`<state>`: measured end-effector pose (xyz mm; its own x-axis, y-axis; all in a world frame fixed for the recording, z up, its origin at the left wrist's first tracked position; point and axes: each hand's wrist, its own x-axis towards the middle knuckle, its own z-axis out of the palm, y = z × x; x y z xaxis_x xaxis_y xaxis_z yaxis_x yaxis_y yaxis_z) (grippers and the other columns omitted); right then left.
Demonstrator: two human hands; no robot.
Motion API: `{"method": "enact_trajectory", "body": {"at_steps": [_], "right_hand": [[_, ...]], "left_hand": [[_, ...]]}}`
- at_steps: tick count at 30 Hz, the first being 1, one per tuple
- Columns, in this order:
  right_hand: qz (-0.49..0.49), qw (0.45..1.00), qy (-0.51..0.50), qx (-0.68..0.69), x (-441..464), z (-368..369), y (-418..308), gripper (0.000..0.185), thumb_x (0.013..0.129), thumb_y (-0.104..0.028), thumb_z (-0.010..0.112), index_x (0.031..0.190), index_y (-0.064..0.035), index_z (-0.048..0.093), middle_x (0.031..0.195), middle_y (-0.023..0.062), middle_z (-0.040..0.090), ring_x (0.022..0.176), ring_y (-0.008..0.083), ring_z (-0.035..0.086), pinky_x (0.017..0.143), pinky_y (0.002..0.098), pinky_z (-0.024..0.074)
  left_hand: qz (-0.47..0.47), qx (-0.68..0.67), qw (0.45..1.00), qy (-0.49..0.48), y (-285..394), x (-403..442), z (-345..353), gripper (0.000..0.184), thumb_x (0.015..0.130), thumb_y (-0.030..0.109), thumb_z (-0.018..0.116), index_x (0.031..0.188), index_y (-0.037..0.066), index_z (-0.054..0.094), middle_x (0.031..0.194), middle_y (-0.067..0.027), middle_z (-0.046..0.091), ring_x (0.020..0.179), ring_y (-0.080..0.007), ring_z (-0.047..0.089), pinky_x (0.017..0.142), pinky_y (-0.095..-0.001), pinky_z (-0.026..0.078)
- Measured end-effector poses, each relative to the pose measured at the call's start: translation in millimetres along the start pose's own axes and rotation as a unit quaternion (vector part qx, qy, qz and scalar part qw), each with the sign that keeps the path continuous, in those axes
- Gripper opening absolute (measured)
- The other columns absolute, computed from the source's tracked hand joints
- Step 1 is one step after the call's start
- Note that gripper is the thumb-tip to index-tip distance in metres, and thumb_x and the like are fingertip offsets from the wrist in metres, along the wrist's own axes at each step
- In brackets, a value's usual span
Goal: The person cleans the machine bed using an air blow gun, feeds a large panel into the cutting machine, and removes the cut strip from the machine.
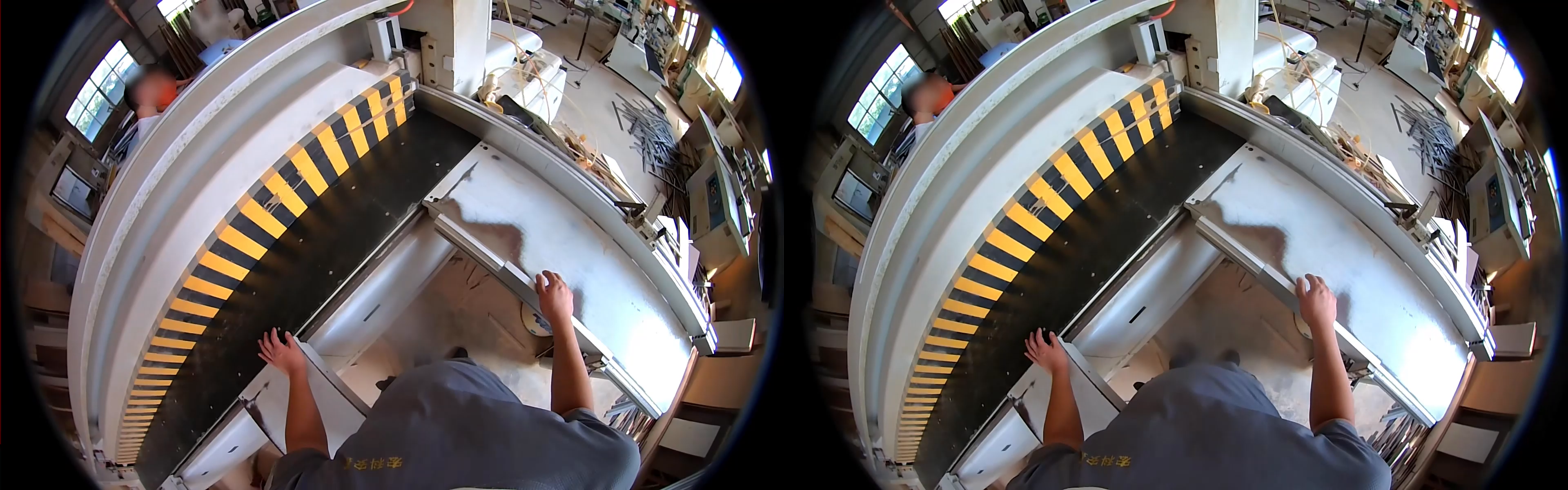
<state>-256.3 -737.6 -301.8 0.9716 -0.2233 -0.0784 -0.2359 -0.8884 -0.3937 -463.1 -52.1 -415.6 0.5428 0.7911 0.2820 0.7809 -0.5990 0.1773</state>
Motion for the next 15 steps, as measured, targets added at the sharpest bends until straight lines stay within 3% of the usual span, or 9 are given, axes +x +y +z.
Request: {"method": "enact_trajectory", "body": {"at_steps": [7, 15], "right_hand": [[-0.002, 1.000, 0.003, 0.000, -0.4, 0.3, -0.3, 0.050, 0.107, -0.048, 0.057, 0.133, -0.0080, 0.074, 0.135, 0.0172, 0.073, 0.119, 0.0412, 0.071, 0.103, 0.0491, 0.0551], [-0.002, 1.000, 0.003, -0.003, 0.2, -3.0, -1.7, 0.050, 0.107, -0.047, 0.057, 0.133, -0.0076, 0.074, 0.135, 0.0179, 0.072, 0.120, 0.0413, 0.070, 0.104, 0.0490, 0.0548]], "left_hand": [[-0.010, -0.001, 1.000, -0.019, 6.0, -0.4, -9.1, 0.049, 0.105, 0.039, 0.065, 0.149, 0.019, 0.059, 0.164, -0.0118, 0.050, 0.157, -0.0334, 0.040, 0.133, -0.0629, 0.017], [-0.028, -0.040, 0.998, 0.025, 9.9, -2.7, -10.5, 0.059, 0.108, 0.038, 0.060, 0.160, 0.013, 0.049, 0.176, -0.0141, 0.031, 0.156, -0.0406, 0.039, 0.131, -0.0575, 0.026]]}}
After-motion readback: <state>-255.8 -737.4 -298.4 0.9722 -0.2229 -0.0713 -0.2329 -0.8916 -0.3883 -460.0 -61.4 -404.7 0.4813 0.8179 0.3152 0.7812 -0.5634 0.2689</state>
